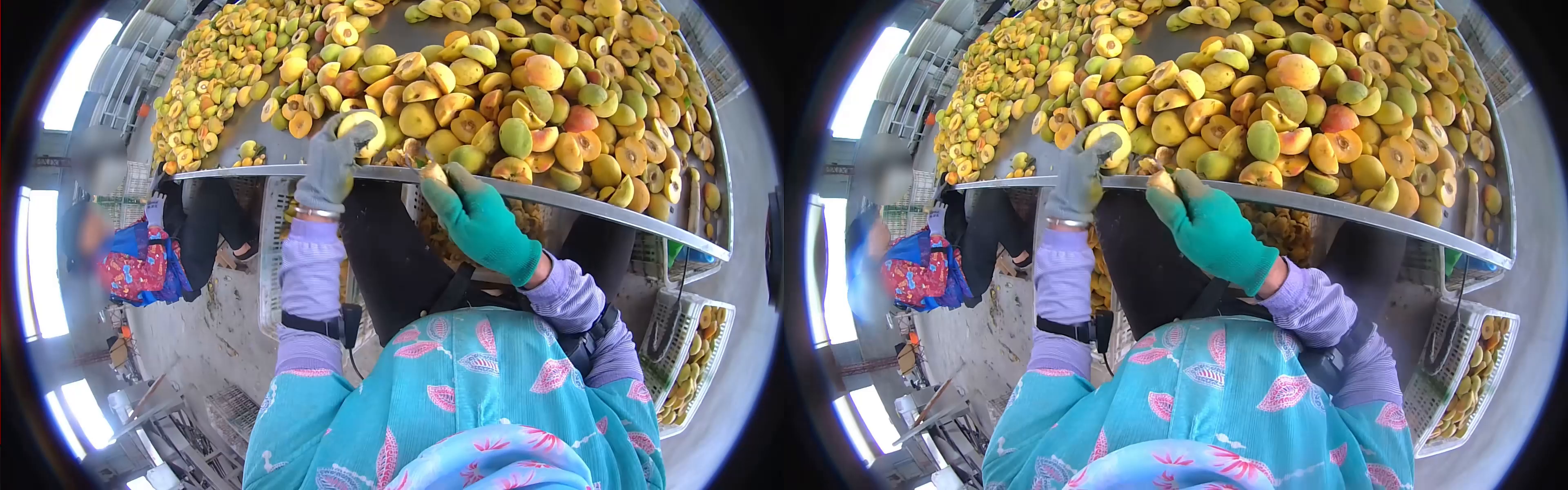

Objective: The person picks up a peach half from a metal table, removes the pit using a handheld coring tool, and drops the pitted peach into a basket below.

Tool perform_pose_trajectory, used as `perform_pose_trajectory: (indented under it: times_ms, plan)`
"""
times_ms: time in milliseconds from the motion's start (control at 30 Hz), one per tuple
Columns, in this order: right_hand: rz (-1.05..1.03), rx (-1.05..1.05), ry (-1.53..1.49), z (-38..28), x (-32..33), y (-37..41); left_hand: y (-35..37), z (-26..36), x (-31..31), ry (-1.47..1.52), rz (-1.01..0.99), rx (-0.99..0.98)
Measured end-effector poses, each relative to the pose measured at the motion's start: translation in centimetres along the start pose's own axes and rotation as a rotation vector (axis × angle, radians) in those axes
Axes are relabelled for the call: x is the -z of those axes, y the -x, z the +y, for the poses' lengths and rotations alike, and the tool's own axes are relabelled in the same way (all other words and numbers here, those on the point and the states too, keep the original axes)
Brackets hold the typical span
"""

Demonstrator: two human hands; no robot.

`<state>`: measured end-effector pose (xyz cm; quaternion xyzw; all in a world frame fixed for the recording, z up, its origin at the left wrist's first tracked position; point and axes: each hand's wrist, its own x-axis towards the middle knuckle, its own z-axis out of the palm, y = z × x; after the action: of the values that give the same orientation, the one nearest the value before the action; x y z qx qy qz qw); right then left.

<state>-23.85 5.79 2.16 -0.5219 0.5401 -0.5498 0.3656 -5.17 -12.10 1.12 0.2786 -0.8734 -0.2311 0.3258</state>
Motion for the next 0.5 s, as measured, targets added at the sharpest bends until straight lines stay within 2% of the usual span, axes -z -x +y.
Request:
perform_pose_trajectory:
  times_ms: [33,67,100,167,200,300,433,500]
  plan:
    - [0.040,0.091,0.165,-0.1,-0.2,-0.5,0.4,2.3,-1.0,-0.080,0.022,-0.074]
    - [-0.031,0.005,0.251,-0.2,-0.2,-0.7,0.7,4.5,-2.0,-0.162,0.051,-0.146]
    - [-0.008,-0.023,0.251,0.0,-0.2,-0.6,0.7,6.5,-3.0,-0.285,0.088,-0.232]
    - [0.033,-0.078,0.253,0.7,-0.2,-0.1,0.3,9.5,-4.4,-0.036,0.118,-0.035]
    - [0.009,-0.124,0.109,1.1,0.1,0.2,0.3,10.1,-4.7,0.085,0.133,0.067]
    - [0.073,-0.119,0.092,0.1,0.4,0.9,0.2,9.8,-5.6,0.108,0.101,0.033]
    - [0.047,-0.101,0.111,0.9,0.8,0.7,0.1,10.8,-6.2,0.072,0.100,0.022]
    - [0.032,-0.131,0.042,1.1,0.7,0.7,0.1,11.3,-6.6,0.094,0.143,0.085]
